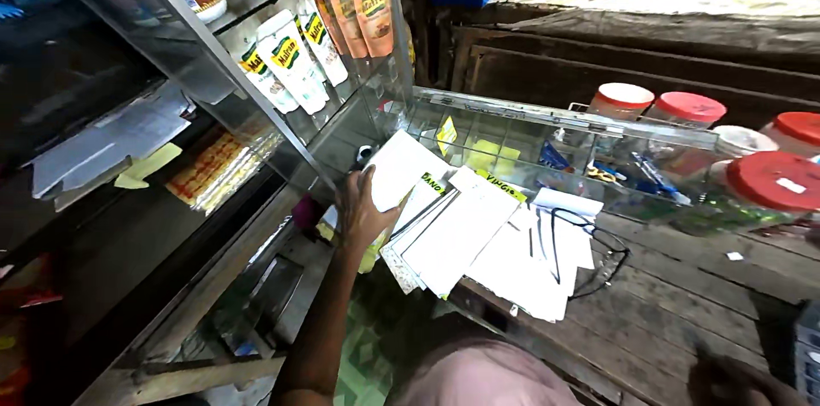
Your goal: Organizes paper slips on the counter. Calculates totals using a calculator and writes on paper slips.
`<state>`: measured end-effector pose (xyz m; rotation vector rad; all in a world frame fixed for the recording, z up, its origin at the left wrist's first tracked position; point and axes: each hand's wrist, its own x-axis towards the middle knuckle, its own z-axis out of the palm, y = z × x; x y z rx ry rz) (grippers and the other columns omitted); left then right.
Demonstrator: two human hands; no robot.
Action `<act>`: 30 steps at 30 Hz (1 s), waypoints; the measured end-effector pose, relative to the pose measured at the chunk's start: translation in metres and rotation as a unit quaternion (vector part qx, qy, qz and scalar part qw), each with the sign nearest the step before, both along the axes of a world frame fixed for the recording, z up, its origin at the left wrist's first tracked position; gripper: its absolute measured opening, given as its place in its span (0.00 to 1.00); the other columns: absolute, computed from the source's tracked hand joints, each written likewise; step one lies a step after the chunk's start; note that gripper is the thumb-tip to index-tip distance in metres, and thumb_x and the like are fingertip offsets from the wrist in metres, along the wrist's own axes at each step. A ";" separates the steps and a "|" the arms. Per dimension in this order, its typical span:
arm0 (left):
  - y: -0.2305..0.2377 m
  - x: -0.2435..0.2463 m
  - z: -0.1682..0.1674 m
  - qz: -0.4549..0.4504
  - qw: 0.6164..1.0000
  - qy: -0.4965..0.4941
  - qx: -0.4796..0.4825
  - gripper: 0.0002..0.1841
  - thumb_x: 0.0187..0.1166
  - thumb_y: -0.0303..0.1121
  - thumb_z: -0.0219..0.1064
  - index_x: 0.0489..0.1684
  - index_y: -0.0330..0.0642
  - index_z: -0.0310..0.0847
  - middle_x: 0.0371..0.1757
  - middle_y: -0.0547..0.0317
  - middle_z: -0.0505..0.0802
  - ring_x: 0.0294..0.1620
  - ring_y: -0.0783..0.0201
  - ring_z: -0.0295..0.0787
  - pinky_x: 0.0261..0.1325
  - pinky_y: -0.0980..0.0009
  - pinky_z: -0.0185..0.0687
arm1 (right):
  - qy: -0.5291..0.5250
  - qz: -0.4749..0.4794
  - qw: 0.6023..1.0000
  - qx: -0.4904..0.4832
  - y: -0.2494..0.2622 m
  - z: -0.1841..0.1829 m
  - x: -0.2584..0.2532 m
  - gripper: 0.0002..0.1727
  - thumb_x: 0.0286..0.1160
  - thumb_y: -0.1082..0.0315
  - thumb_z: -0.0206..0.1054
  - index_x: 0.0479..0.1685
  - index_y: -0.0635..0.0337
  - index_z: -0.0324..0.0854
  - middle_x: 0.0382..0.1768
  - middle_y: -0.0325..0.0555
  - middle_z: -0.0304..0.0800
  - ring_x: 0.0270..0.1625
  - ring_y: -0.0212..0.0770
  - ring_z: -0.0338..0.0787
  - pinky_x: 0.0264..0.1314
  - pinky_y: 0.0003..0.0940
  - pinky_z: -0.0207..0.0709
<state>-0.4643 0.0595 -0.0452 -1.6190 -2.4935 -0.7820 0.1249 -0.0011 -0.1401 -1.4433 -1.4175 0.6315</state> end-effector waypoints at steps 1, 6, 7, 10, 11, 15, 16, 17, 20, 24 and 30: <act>-0.006 0.005 0.002 0.012 1.000 -0.011 0.008 0.57 0.48 0.54 0.89 0.89 0.57 0.63 0.83 0.40 0.71 0.82 0.36 0.66 0.80 0.34 0.61 | 0.003 0.002 1.000 -0.008 0.000 -0.005 0.005 0.15 0.79 0.77 0.57 0.56 0.79 0.82 0.50 0.56 0.91 0.45 0.34 0.92 0.54 0.34 0.89; -0.036 0.028 0.011 0.037 0.997 -0.054 0.038 0.58 0.46 0.49 0.90 0.89 0.53 0.63 0.82 0.37 0.72 0.81 0.34 0.68 0.77 0.35 0.67 | -0.016 0.000 1.000 -0.010 -0.001 -0.008 0.007 0.16 0.76 0.74 0.58 0.55 0.78 0.83 0.50 0.56 0.92 0.45 0.30 0.92 0.54 0.27 0.88; -0.042 0.034 0.011 0.041 0.996 -0.064 0.043 0.58 0.47 0.49 0.90 0.89 0.52 0.63 0.82 0.37 0.71 0.81 0.34 0.68 0.77 0.35 0.67 | -0.016 0.002 1.000 -0.009 -0.001 -0.007 0.006 0.17 0.76 0.74 0.58 0.55 0.79 0.83 0.50 0.57 0.92 0.44 0.30 0.92 0.53 0.28 0.87; -0.054 0.053 0.006 0.052 0.992 -0.087 0.070 0.58 0.46 0.48 0.91 0.88 0.49 0.64 0.82 0.35 0.72 0.81 0.34 0.68 0.79 0.35 0.64 | -0.022 0.005 1.000 0.015 0.000 -0.010 0.005 0.17 0.73 0.73 0.57 0.50 0.80 0.84 0.46 0.57 0.91 0.39 0.29 0.90 0.48 0.25 0.86; -0.058 0.059 0.005 0.054 0.991 -0.094 0.076 0.57 0.46 0.48 0.91 0.87 0.47 0.64 0.82 0.34 0.72 0.80 0.33 0.69 0.78 0.35 0.65 | -0.025 0.007 0.999 0.021 0.001 -0.011 0.004 0.17 0.73 0.73 0.57 0.49 0.79 0.84 0.46 0.57 0.91 0.38 0.28 0.90 0.48 0.25 0.86; -0.071 0.079 0.001 0.062 0.984 -0.133 0.099 0.56 0.47 0.47 0.90 0.86 0.43 0.65 0.82 0.32 0.72 0.80 0.32 0.69 0.76 0.35 0.68 | -0.054 0.022 0.998 0.018 0.002 -0.011 0.009 0.17 0.74 0.74 0.56 0.51 0.79 0.85 0.47 0.61 0.91 0.41 0.35 0.91 0.51 0.31 0.87; -0.073 0.083 -0.001 0.062 0.983 -0.138 0.107 0.56 0.47 0.48 0.89 0.86 0.42 0.65 0.81 0.32 0.72 0.79 0.33 0.70 0.76 0.36 0.69 | -0.059 0.025 0.998 0.014 0.002 -0.012 0.010 0.18 0.74 0.74 0.56 0.52 0.79 0.85 0.47 0.62 0.91 0.41 0.37 0.91 0.51 0.33 0.87; -0.074 0.087 -0.004 0.062 0.981 -0.140 0.116 0.56 0.46 0.47 0.89 0.86 0.42 0.66 0.81 0.31 0.72 0.79 0.34 0.70 0.75 0.37 0.69 | -0.059 0.028 0.998 0.013 0.002 -0.013 0.010 0.18 0.73 0.74 0.56 0.52 0.79 0.85 0.47 0.62 0.91 0.41 0.36 0.92 0.51 0.32 0.87; -0.077 0.097 -0.008 0.056 0.982 -0.139 0.119 0.57 0.45 0.48 0.89 0.85 0.41 0.66 0.80 0.33 0.74 0.79 0.35 0.71 0.75 0.38 0.69 | -0.055 0.031 0.998 0.030 0.001 -0.014 0.010 0.18 0.73 0.73 0.56 0.50 0.78 0.86 0.47 0.60 0.92 0.40 0.33 0.91 0.49 0.28 0.87; -0.077 0.099 -0.006 0.050 0.985 -0.120 0.116 0.56 0.45 0.49 0.88 0.84 0.39 0.67 0.79 0.32 0.74 0.78 0.35 0.72 0.74 0.38 0.70 | -0.052 0.030 0.998 0.032 0.002 -0.015 0.009 0.17 0.72 0.74 0.56 0.49 0.77 0.86 0.47 0.59 0.92 0.41 0.31 0.91 0.50 0.26 0.86; -0.079 0.107 -0.007 0.049 0.986 -0.113 0.117 0.55 0.45 0.49 0.88 0.83 0.39 0.69 0.79 0.35 0.75 0.79 0.37 0.71 0.76 0.39 0.69 | -0.048 0.038 0.998 0.014 0.001 -0.009 0.005 0.17 0.74 0.75 0.57 0.52 0.78 0.85 0.47 0.60 0.91 0.44 0.34 0.92 0.53 0.29 0.86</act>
